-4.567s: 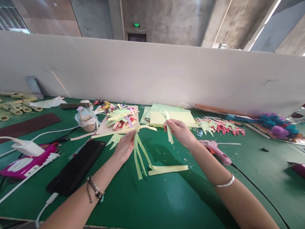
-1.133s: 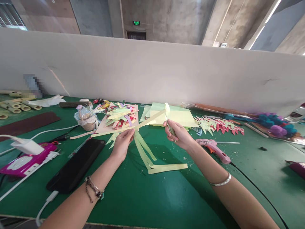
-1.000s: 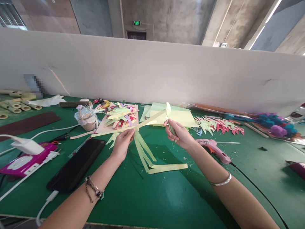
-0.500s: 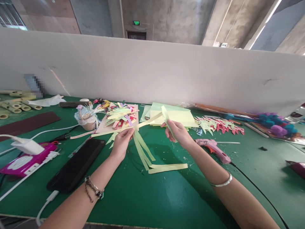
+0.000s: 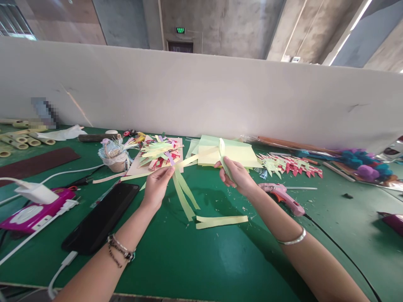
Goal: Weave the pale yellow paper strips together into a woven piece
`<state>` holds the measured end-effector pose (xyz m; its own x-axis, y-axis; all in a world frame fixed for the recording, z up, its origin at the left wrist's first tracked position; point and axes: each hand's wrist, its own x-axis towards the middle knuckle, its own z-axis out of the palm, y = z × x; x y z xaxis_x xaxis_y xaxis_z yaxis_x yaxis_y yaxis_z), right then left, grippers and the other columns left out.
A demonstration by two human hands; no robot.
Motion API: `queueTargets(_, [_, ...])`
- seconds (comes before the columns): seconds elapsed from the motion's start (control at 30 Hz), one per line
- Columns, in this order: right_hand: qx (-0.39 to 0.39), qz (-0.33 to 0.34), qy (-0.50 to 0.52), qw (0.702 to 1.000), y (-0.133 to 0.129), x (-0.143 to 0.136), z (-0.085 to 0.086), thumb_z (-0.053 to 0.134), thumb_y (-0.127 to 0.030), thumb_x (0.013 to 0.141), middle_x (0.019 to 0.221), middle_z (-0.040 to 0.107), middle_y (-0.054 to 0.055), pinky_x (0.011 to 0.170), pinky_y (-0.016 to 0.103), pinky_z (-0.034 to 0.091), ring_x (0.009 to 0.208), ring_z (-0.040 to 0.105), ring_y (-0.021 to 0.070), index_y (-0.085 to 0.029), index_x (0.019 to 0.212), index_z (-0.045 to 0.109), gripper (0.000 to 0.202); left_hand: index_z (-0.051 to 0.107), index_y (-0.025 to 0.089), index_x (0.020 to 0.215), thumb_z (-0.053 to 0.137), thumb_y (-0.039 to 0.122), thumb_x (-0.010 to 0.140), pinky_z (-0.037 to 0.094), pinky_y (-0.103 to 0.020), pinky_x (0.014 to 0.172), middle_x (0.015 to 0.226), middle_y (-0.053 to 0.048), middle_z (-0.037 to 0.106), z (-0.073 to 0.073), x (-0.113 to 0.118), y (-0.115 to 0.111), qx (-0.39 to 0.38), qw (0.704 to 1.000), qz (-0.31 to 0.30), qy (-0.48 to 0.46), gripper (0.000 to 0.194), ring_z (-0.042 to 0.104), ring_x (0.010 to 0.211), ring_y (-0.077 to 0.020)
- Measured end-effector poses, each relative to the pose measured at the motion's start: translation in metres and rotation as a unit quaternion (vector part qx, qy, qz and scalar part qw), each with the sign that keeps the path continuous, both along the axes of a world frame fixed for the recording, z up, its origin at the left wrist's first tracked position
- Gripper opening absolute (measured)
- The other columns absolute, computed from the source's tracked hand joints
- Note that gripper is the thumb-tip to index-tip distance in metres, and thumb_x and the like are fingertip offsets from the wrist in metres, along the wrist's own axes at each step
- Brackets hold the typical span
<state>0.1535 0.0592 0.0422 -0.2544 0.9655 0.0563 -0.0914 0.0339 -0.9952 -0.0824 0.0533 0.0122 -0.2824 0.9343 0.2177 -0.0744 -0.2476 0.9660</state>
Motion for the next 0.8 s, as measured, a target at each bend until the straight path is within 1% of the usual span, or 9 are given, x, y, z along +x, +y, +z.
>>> queueTargets(0.1, [-0.003, 0.006, 0.016, 1.000, 0.003, 0.002, -0.004, 0.040, -0.051, 0.086, 0.044, 0.051, -0.006, 0.033, 0.020, 0.031, 0.026, 0.027, 0.0039, -0.016, 0.087, 0.058, 0.038, 0.072, 0.016, 0.074, 0.075, 0.050, 0.051, 0.043, -0.026, 0.069, 0.071, -0.002, 0.065, 0.003, 0.000, -0.001, -0.004, 1.000, 0.007, 0.005, 0.041, 0.053, 0.070, -0.0150])
queueTargets(0.2, [-0.008, 0.008, 0.023, 1.000, 0.005, 0.003, -0.006, 0.040, -0.051, 0.086, 0.043, 0.052, -0.006, 0.033, 0.020, 0.030, 0.026, 0.026, 0.0039, -0.017, 0.087, 0.057, 0.039, 0.073, 0.015, 0.076, 0.074, 0.051, 0.053, 0.042, -0.025, 0.063, 0.068, -0.002, 0.064, 0.004, -0.001, -0.002, -0.004, 1.000, 0.009, 0.021, 0.043, 0.051, 0.065, -0.0140])
queueTargets(0.33, [-0.012, 0.010, 0.024, 1.000, 0.005, 0.004, -0.007, 0.039, -0.051, 0.087, 0.043, 0.052, -0.006, 0.032, 0.020, 0.029, 0.025, 0.024, 0.0038, -0.017, 0.087, 0.057, 0.038, 0.073, 0.015, 0.077, 0.075, 0.050, 0.054, 0.039, -0.022, 0.055, 0.062, 0.000, 0.060, 0.003, -0.003, 0.000, 0.007, 1.000, 0.002, 0.017, 0.042, 0.047, 0.059, -0.0109])
queueTargets(0.5, [-0.028, 0.003, 0.015, 1.000, 0.004, 0.003, -0.008, 0.038, -0.050, 0.087, 0.043, 0.052, -0.005, 0.033, 0.019, 0.029, 0.026, 0.025, 0.0038, -0.017, 0.087, 0.057, 0.038, 0.073, 0.015, 0.076, 0.075, 0.050, 0.053, 0.036, -0.021, 0.051, 0.061, 0.000, 0.057, 0.000, -0.006, 0.002, 0.020, 1.000, -0.013, 0.002, 0.042, 0.044, 0.056, -0.0096])
queueTargets(0.6, [-0.031, 0.006, 0.017, 0.999, 0.005, 0.003, -0.010, 0.039, -0.050, 0.087, 0.044, 0.053, -0.005, 0.033, 0.019, 0.029, 0.026, 0.024, 0.0036, -0.017, 0.088, 0.057, 0.038, 0.073, 0.016, 0.077, 0.074, 0.049, 0.056, 0.036, -0.021, 0.050, 0.058, 0.001, 0.055, -0.001, -0.007, 0.002, 0.027, 0.999, -0.021, 0.014, 0.039, 0.043, 0.054, -0.0093])
queueTargets(0.8, [-0.040, 0.022, 0.040, 0.998, 0.006, 0.003, -0.011, 0.037, -0.048, 0.088, 0.043, 0.053, -0.005, 0.033, 0.019, 0.027, 0.026, 0.022, 0.0032, -0.017, 0.088, 0.057, 0.037, 0.073, 0.016, 0.076, 0.073, 0.050, 0.056, 0.038, -0.023, 0.055, 0.063, 0.000, 0.060, 0.002, -0.005, -0.001, 0.032, 0.999, -0.010, 0.042, 0.040, 0.048, 0.060, -0.0124])
